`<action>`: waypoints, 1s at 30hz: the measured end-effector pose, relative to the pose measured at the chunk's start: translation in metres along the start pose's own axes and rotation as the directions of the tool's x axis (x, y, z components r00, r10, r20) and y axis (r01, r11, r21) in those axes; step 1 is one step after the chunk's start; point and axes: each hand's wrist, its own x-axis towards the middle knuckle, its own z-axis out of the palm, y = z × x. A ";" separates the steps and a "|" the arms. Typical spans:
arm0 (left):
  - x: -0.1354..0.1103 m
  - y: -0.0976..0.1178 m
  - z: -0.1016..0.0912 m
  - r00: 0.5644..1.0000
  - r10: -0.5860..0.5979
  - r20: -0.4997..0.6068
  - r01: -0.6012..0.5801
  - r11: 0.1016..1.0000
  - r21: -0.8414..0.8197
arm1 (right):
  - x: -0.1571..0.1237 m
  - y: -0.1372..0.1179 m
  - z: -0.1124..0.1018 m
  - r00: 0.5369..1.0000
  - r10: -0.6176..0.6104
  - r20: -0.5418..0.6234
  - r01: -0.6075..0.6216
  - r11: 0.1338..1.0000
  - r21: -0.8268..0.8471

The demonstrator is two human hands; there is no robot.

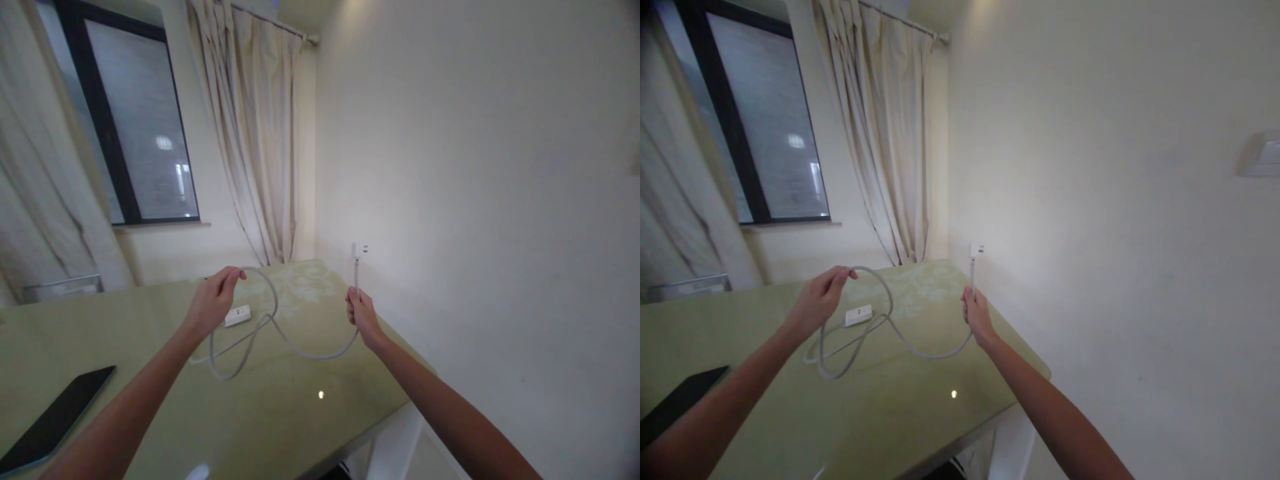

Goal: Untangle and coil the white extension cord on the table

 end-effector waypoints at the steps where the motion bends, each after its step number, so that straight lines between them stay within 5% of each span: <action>1: 0.003 0.008 -0.007 0.995 0.094 0.045 -0.099 0.988 0.121 | 0.007 0.008 0.002 1.000 0.013 0.010 -0.012 0.998 -0.066; 4: 0.016 0.040 -0.020 0.945 0.274 0.178 -0.324 0.852 0.411 | 0.022 0.027 0.011 0.999 0.017 0.046 -0.007 0.978 -0.207; 7: 0.027 0.075 -0.025 0.930 0.340 0.142 -0.356 0.730 0.584 | 0.025 0.038 0.018 0.993 0.036 0.117 0.006 0.941 -0.340; 13: 0.042 0.114 -0.018 0.910 0.415 -0.014 -0.342 0.766 0.545 | 0.015 0.006 0.042 0.962 -0.086 0.260 0.175 0.923 -0.343; 17: 0.056 0.132 -0.004 0.872 0.483 0.081 -0.478 0.803 0.356 | 0.009 -0.058 0.080 0.794 -0.314 0.521 0.336 0.940 0.054; 21: 0.070 0.154 0.009 0.770 0.627 0.116 -0.637 0.765 0.096 | 0.009 -0.107 0.113 0.675 -0.323 0.663 0.045 0.916 0.400; 24: 0.073 0.163 0.017 0.744 0.664 0.071 -0.666 0.746 -0.006 | 0.003 -0.121 0.124 0.515 -0.358 0.779 -0.025 0.902 0.431; 27: 0.070 0.162 0.017 0.772 0.633 0.058 -0.630 0.774 -0.058 | -0.007 -0.123 0.131 0.365 -0.331 0.870 0.052 0.940 0.336; 28: 0.069 0.160 0.014 0.785 0.617 0.059 -0.614 0.787 -0.064 | -0.010 -0.122 0.132 0.378 -0.319 0.869 0.059 0.945 0.321; 30: 0.064 0.151 0.004 0.813 0.582 0.004 -0.581 0.813 -0.048 | -0.010 -0.123 0.133 0.534 -0.302 0.790 -0.011 0.931 0.364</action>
